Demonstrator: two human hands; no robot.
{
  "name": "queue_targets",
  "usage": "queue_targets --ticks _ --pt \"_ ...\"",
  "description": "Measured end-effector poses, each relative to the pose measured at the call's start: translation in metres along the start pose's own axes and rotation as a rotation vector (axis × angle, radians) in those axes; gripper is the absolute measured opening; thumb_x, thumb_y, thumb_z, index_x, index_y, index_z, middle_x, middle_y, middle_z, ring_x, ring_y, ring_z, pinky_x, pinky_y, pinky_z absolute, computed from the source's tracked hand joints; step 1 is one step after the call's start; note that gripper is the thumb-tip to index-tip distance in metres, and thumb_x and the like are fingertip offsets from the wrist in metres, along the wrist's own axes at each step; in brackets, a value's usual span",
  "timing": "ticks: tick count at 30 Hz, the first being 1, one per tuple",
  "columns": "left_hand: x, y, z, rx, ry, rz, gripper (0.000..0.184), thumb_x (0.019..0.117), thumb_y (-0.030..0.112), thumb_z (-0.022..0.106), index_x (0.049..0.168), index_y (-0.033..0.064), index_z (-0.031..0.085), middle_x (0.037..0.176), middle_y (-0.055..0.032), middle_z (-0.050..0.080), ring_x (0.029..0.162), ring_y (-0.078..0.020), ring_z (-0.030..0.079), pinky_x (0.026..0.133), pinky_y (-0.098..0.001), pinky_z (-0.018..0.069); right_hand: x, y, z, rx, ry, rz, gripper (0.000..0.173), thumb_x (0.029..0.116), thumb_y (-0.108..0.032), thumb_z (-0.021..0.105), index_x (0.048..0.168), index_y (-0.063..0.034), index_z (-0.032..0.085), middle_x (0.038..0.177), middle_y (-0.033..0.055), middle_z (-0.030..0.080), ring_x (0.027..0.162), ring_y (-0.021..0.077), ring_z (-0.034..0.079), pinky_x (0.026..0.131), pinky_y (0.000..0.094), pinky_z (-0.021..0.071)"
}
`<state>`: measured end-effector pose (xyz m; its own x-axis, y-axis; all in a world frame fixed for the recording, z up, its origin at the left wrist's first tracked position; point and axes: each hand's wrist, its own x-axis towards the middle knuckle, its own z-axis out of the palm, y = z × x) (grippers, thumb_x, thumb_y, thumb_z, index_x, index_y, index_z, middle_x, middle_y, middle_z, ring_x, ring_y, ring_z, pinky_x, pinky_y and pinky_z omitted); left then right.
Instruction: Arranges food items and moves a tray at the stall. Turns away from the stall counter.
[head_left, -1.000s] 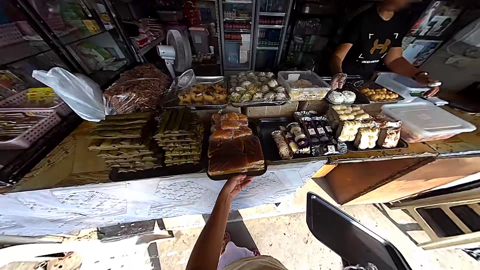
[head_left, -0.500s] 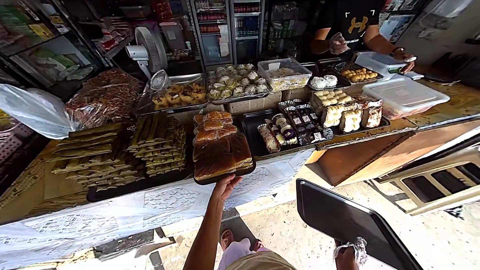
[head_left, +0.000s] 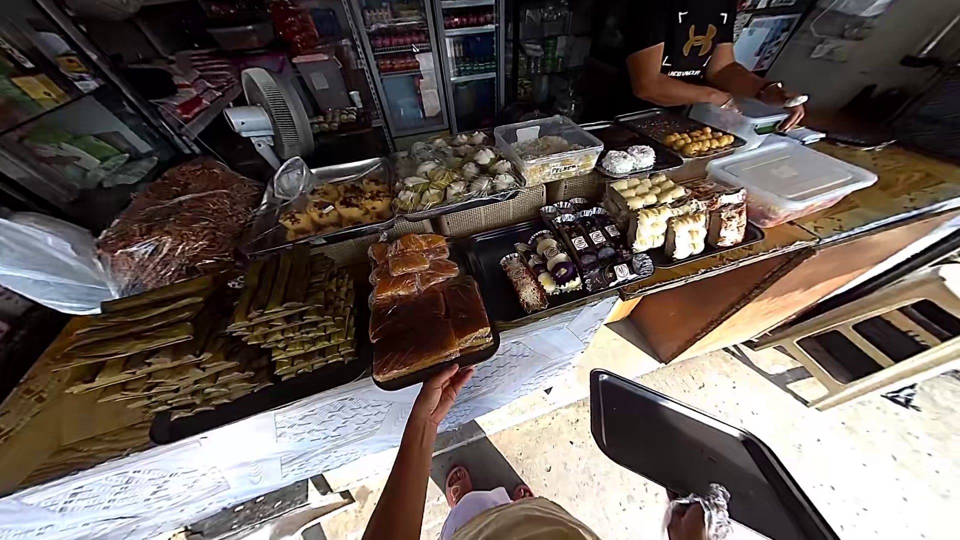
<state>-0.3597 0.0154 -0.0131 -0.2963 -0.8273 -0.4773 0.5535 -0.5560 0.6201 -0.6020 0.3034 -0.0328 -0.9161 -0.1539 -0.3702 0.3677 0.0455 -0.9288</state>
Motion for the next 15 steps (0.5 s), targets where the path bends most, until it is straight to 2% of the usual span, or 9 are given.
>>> queue_targets --ticks 1,2,3,6,8,10,12,15 --pt "0.0 -0.001 0.0 -0.004 0.003 0.002 0.019 0.1051 -0.004 0.039 0.117 -0.0006 0.053 0.1 -0.0145 0.073 0.087 -0.0216 0.075 0.081 -0.0308 0.0626 0.0 -0.001 0.002 -0.065 0.001 -0.004 0.037 0.1095 -0.002 0.024 0.142 0.0163 0.029 0.127 0.0197 0.047 0.112 0.005 0.051 0.097 0.016 0.0412" --pt "0.0 -0.001 0.0 -0.008 0.008 0.004 0.019 0.105 -0.004 0.039 0.117 -0.0002 0.053 0.1 -0.0146 0.073 0.087 -0.0219 0.075 0.081 -0.0313 0.0628 0.001 0.0 0.003 -0.149 -0.005 -0.01 0.039 0.1092 -0.002 0.026 0.142 0.019 0.031 0.136 0.0273 0.047 0.119 0.0111 0.05 0.104 0.02 0.0388" --pt "-0.001 0.0 0.0 -0.007 0.015 0.007 0.019 0.1051 -0.004 0.039 0.118 0.0003 0.053 0.1 -0.0143 0.073 0.088 -0.0217 0.075 0.081 -0.0313 0.0627 0.003 0.0 0.004 -0.19 -0.024 -0.016 0.041 0.109 -0.001 0.027 0.144 0.0198 0.031 0.141 0.0307 0.044 0.125 0.0147 0.049 0.108 0.0222 0.0366" --pt "0.0 -0.003 0.003 -0.025 0.038 0.018 0.019 0.1042 -0.006 0.04 0.117 0.0003 0.053 0.1 -0.0145 0.073 0.087 -0.0221 0.075 0.08 -0.0314 0.0631 0.009 0.003 0.013 -0.152 -0.064 -0.037 0.039 0.1101 -0.003 0.026 0.142 0.018 0.032 0.139 0.0266 0.045 0.124 0.0109 0.049 0.107 0.019 0.0369" --pt "0.001 -0.006 0.007 -0.041 0.045 0.028 0.019 0.1035 -0.007 0.042 0.118 0.0002 0.052 0.101 -0.0145 0.072 0.088 -0.0223 0.075 0.08 -0.0317 0.063 0.013 0.006 0.019 -0.115 -0.089 -0.043 0.04 0.1094 -0.002 0.028 0.143 0.0191 0.031 0.142 0.0289 0.045 0.126 0.0132 0.049 0.108 0.0199 0.037" --pt "0.003 -0.009 0.008 -0.042 0.047 0.036 0.02 0.1032 -0.007 0.042 0.119 -0.0001 0.052 0.102 -0.0143 0.072 0.089 -0.0221 0.075 0.08 -0.0315 0.0629 0.013 0.005 0.027 0.007 -0.101 -0.03 0.037 0.1096 -0.001 0.027 0.142 0.0166 0.029 0.132 0.0231 0.046 0.116 0.0085 0.051 0.101 0.0172 0.0407" --pt "0.002 -0.008 0.009 -0.035 0.046 0.034 0.02 0.1033 -0.007 0.041 0.119 -0.0005 0.052 0.101 -0.0143 0.072 0.088 -0.0223 0.075 0.08 -0.0318 0.0631 0.01 0.002 0.032 0.063 -0.093 -0.027 0.037 0.1093 -0.001 0.028 0.142 0.0162 0.03 0.127 0.0211 0.047 0.111 0.0079 0.052 0.097 0.0176 0.0428" --pt "0.004 -0.007 0.008 -0.001 0.022 0.033 0.02 0.1035 -0.007 0.04 0.115 -0.0006 0.054 0.099 -0.0135 0.073 0.085 -0.0213 0.075 0.079 -0.0307 0.0634 0.006 0.003 0.03 0.095 -0.074 -0.05 0.037 0.1092 -0.002 0.029 0.141 0.0148 0.033 0.126 0.0191 0.049 0.11 0.0072 0.053 0.095 0.0188 0.0456"
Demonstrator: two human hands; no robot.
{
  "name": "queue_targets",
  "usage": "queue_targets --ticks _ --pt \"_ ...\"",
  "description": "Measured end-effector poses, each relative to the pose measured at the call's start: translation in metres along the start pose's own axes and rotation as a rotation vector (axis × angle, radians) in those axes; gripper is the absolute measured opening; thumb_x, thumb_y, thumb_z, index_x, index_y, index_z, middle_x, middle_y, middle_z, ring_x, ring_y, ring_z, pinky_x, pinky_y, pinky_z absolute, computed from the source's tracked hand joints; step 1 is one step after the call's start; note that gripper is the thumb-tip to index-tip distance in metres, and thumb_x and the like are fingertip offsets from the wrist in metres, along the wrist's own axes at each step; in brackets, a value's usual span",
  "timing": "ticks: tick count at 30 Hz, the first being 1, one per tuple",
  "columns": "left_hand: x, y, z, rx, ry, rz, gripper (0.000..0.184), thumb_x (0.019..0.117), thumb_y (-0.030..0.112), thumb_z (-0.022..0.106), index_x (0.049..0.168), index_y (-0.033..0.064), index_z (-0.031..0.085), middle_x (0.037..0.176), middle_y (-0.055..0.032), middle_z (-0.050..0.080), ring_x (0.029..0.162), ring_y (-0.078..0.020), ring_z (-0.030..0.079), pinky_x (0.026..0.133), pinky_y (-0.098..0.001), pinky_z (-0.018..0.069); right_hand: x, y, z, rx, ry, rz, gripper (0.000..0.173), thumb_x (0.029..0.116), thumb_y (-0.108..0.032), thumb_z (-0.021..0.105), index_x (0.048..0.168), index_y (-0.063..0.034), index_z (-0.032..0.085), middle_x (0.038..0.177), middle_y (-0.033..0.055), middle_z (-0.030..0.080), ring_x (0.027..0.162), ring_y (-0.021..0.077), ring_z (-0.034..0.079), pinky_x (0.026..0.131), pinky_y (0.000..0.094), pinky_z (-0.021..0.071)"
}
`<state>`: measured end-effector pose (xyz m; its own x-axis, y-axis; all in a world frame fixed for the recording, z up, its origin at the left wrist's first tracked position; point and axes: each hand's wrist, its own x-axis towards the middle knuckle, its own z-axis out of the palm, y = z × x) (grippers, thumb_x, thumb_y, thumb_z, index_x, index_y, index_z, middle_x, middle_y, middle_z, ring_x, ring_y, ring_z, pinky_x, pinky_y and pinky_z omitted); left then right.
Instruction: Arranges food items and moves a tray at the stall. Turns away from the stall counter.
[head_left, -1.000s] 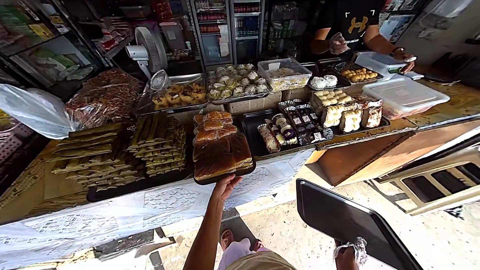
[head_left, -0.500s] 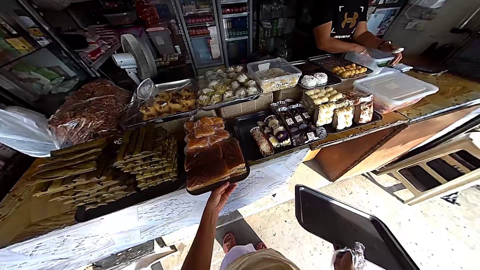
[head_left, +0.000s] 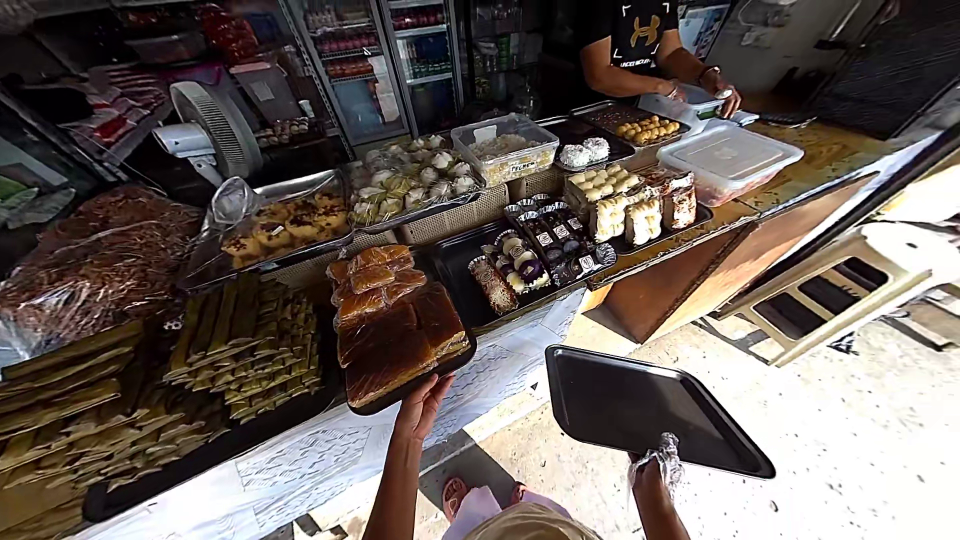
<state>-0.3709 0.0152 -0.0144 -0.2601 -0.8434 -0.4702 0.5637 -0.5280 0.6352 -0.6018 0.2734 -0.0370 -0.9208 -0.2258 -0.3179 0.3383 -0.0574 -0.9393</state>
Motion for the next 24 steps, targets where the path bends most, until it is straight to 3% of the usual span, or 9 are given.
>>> queue_targets --ticks 5,7,10,12,14,16,19,22,24 --pt "0.002 0.002 -0.004 0.044 -0.075 0.015 0.024 0.1036 -0.007 0.035 0.112 0.0 0.056 0.097 -0.013 0.075 0.085 -0.0203 0.076 0.08 -0.0302 0.0635 -0.004 0.011 -0.024 0.067 0.069 -0.007 0.038 0.1089 -0.001 0.029 0.145 0.0118 0.03 0.127 0.0173 0.048 0.111 0.0067 0.054 0.095 0.019 0.0464" --pt "0.0 -0.003 -0.006 0.051 -0.083 -0.009 0.025 0.1092 0.005 0.031 0.114 0.003 0.056 0.099 -0.0101 0.076 0.088 -0.0188 0.076 0.083 -0.0308 0.063 -0.011 0.011 -0.034 0.01 0.095 -0.003 0.037 0.1086 -0.001 0.028 0.143 0.0142 0.03 0.127 0.0187 0.048 0.111 0.006 0.053 0.096 0.0176 0.0447" --pt "-0.018 -0.024 -0.01 0.326 -0.262 -0.19 0.043 0.1112 0.032 0.031 0.144 0.0063 0.039 0.124 -0.0086 0.07 0.108 -0.0191 0.071 0.093 -0.0346 0.0578 -0.019 0.0 -0.044 -0.174 0.117 0.052 0.04 0.1083 0.001 0.028 0.143 0.0197 0.03 0.14 0.0303 0.044 0.124 0.0146 0.049 0.107 0.022 0.0377" --pt "-0.035 -0.035 0.001 0.689 -0.526 -0.327 0.053 0.1061 0.025 0.043 0.152 0.0012 0.031 0.136 -0.0139 0.063 0.118 -0.0246 0.066 0.096 -0.0412 0.056 -0.017 -0.002 -0.052 -0.223 0.12 0.042 0.039 0.1067 0.003 0.03 0.141 0.0219 0.033 0.139 0.0315 0.047 0.124 0.0155 0.051 0.108 0.0233 0.0385" --pt "-0.044 -0.027 0.034 0.845 -0.826 -0.358 0.066 0.0938 0.025 0.064 0.149 0.0003 0.038 0.136 -0.0113 0.062 0.119 -0.0237 0.065 0.097 -0.0406 0.0559 -0.014 -0.007 -0.054 -0.001 0.16 0.01 0.032 0.107 0.001 0.028 0.135 0.0151 0.034 0.116 0.0137 0.049 0.103 0.0019 0.054 0.093 0.0163 0.0459" --pt "-0.047 -0.001 0.076 0.798 -1.076 -0.25 0.075 0.0877 0.043 0.077 0.143 0.0024 0.046 0.134 -0.0059 0.065 0.119 -0.0206 0.066 0.098 -0.0374 0.0568 -0.014 -0.019 -0.057 0.156 0.191 -0.001 0.029 0.1097 -0.005 0.026 0.135 0.0068 0.036 0.107 0.0039 0.052 0.093 -0.001 0.058 0.084 0.0173 0.0523" --pt "-0.042 0.029 0.128 0.687 -1.264 -0.066 0.069 0.0905 0.049 0.073 0.141 0.0078 0.052 0.133 -0.0029 0.067 0.119 -0.019 0.067 0.099 -0.036 0.0565 -0.004 -0.027 -0.063 0.166 0.297 -0.118 0.026 0.1103 -0.01 0.026 0.128 0.0022 0.041 0.097 -0.0039 0.056 0.083 -0.0068 0.06 0.075 0.0131 0.0529" --pt "-0.033 0.02 0.146 0.645 -1.318 -0.052 0.065 0.0924 0.05 0.07 0.141 0.0106 0.054 0.132 -0.0035 0.068 0.119 -0.0195 0.067 0.099 -0.0365 0.0564 0.007 -0.046 -0.059 0.15 0.412 -0.19 0.032 0.1102 -0.012 0.029 0.136 0.0045 0.037 0.107 -0.002 0.055 0.096 -0.0089 0.058 0.085 0.0123 0.0501" --pt "-0.029 -0.002 0.142 0.648 -1.301 -0.109 0.068 0.0906 0.054 0.07 0.14 0.0089 0.054 0.13 -0.0047 0.069 0.116 -0.02 0.068 0.098 -0.0369 0.0567 0.018 -0.058 -0.056 0.083 0.513 -0.171 0.038 0.1096 -0.01 0.033 0.142 0.0095 0.037 0.122 0.0107 0.054 0.109 0.0001 0.056 0.096 0.0178 0.0468"
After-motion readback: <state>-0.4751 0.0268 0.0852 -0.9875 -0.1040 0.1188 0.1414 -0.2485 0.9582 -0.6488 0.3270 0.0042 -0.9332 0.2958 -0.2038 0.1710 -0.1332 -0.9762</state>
